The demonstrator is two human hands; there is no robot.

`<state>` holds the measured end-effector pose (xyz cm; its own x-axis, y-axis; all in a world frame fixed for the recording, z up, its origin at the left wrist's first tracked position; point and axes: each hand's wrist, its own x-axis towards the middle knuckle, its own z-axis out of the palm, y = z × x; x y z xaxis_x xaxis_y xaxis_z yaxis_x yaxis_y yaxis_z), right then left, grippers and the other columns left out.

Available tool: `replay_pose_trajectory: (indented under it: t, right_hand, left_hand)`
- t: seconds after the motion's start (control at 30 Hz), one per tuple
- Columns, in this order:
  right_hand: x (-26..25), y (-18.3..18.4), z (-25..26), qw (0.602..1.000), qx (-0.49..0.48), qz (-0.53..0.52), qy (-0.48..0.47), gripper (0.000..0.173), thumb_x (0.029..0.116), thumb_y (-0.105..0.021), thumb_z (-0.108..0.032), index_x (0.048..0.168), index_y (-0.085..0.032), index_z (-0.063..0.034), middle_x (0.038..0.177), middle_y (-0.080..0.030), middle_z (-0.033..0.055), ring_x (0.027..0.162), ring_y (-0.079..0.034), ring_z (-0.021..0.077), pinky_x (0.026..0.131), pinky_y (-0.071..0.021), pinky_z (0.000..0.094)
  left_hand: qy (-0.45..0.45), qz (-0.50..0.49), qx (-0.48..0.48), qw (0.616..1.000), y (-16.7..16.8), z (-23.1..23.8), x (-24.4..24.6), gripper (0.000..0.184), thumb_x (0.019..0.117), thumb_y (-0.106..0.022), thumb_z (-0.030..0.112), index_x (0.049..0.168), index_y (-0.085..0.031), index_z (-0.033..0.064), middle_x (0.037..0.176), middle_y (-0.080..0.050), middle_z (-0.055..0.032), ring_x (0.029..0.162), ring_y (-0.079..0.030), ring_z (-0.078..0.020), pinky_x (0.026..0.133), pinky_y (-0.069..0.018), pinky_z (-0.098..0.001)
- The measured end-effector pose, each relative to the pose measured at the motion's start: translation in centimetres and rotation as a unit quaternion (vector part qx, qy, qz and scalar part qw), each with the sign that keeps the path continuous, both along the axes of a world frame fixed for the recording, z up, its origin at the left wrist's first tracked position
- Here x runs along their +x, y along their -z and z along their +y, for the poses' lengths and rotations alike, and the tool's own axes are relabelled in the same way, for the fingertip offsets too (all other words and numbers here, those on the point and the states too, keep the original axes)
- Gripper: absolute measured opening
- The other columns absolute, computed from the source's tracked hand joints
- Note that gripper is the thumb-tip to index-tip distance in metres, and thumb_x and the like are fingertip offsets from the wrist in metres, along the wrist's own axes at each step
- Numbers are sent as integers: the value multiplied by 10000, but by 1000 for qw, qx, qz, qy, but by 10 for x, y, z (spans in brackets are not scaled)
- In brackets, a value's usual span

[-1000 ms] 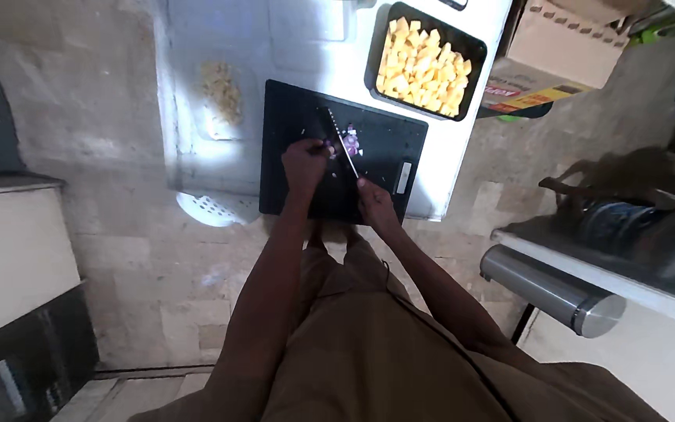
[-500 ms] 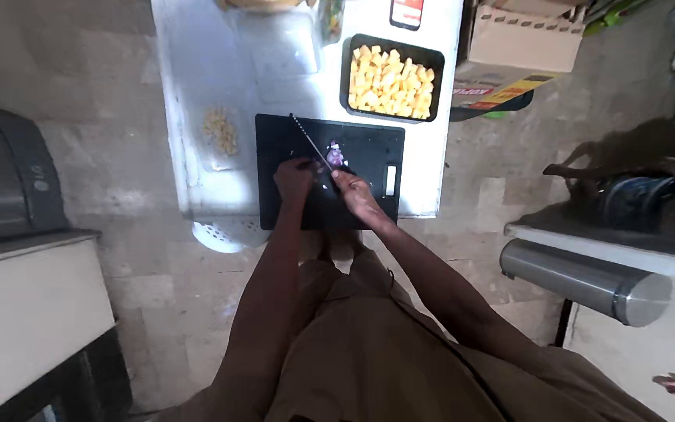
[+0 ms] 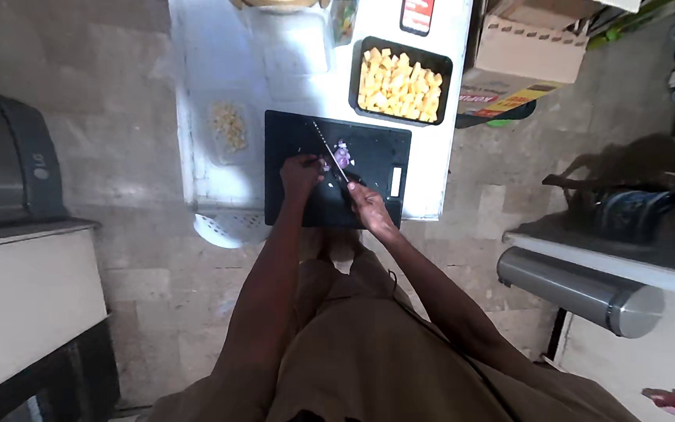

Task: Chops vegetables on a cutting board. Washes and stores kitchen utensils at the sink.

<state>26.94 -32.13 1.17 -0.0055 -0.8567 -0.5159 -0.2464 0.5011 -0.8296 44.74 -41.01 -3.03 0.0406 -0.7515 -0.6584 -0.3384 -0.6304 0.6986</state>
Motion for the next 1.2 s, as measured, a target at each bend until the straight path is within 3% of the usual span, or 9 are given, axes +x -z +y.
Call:
replay_pose_trajectory:
  t: [0.13, 0.2, 0.23, 0.27, 0.33, 0.43, 0.63, 0.87, 1.2]
  right_hand:
    - [0, 2, 5, 1000, 11, 13, 2, 434, 1093, -448, -417, 1365, -664, -158, 885, -672, 38, 663, -540, 117, 649, -492, 344]
    - [-4, -3, 11, 1000, 17, 21, -10, 441, 1093, -444, -428, 1395, -649, -181, 1099, -733, 54, 840, -651, 129, 782, -546, 376]
    - [-6, -7, 15, 999, 21, 31, -17, 445, 1089, -441, -453, 1400, -647, -211, 1103, -736, 55, 847, -669, 136, 775, -562, 381]
    - [-6, -12, 22, 999, 21, 37, -14, 453, 1082, -438, -494, 1388, -650, -237, 949, -693, 71, 708, -605, 153, 637, -527, 373]
    - [-5, -13, 22, 1000, 16, 25, -5, 440, 1088, -443, -466, 1379, -656, -215, 837, -649, 58, 601, -526, 131, 556, -480, 331]
    - [-1, 0, 10, 1000, -5, -12, 13, 391, 1098, -468, -347, 1316, -684, -105, 835, -659, 12, 611, -509, 71, 601, -485, 281]
    - [13, 24, -17, 1000, -24, 2, 5, 393, 1102, -460, -335, 1310, -690, -93, 874, -687, 31, 664, -558, 81, 656, -513, 296]
    - [15, 14, -34, 1000, -6, 14, -5, 411, 1102, -428, -389, 1143, -715, -98, 707, -557, -1, 572, -474, 102, 556, -447, 318]
    - [6, 1, 3, 1000, -7, -16, 7, 400, 1103, -450, -354, 1345, -677, -131, 705, -569, -1, 540, -447, 100, 522, -431, 297]
  left_hand:
    - [-3, -9, 4, 1000, 4, -1, 0, 350, 952, -721, 291, 1226, -703, 74, 1099, -750, -106, 870, -759, -204, 831, -641, -419]
    - [-2, -11, 5, 1000, 6, -2, 0, 342, 946, -725, 287, 1215, -710, 77, 1089, -753, -105, 860, -759, -200, 821, -644, -415]
    - [-5, -7, 5, 1000, 6, -2, 0, 339, 942, -731, 283, 1209, -710, 75, 1086, -752, -105, 858, -760, -198, 816, -646, -412]
    - [-9, -3, 6, 1000, 6, -2, 1, 334, 937, -739, 274, 1201, -712, 71, 1083, -752, -107, 857, -761, -198, 813, -647, -409]
    - [-10, 4, 2, 1000, 5, -2, 0, 332, 939, -742, 266, 1199, -708, 62, 1081, -752, -110, 860, -761, -193, 816, -647, -403]
    - [11, -3, -9, 1000, 5, -2, 3, 343, 956, -718, 270, 1222, -697, 55, 1094, -748, -114, 874, -759, -187, 832, -643, -402]
    - [3, 7, -22, 1000, 8, -1, 2, 337, 950, -725, 258, 1213, -698, 48, 1068, -751, -120, 865, -759, -192, 823, -644, -410]
    - [9, 12, -28, 1000, 9, 2, 5, 351, 966, -708, 276, 1239, -696, 57, 1062, -758, -104, 861, -760, -186, 826, -644, -407]
    - [13, 10, -24, 1000, 10, 2, 4, 319, 974, -683, 243, 1238, -697, 65, 1046, -761, -95, 846, -761, -167, 814, -647, -385]
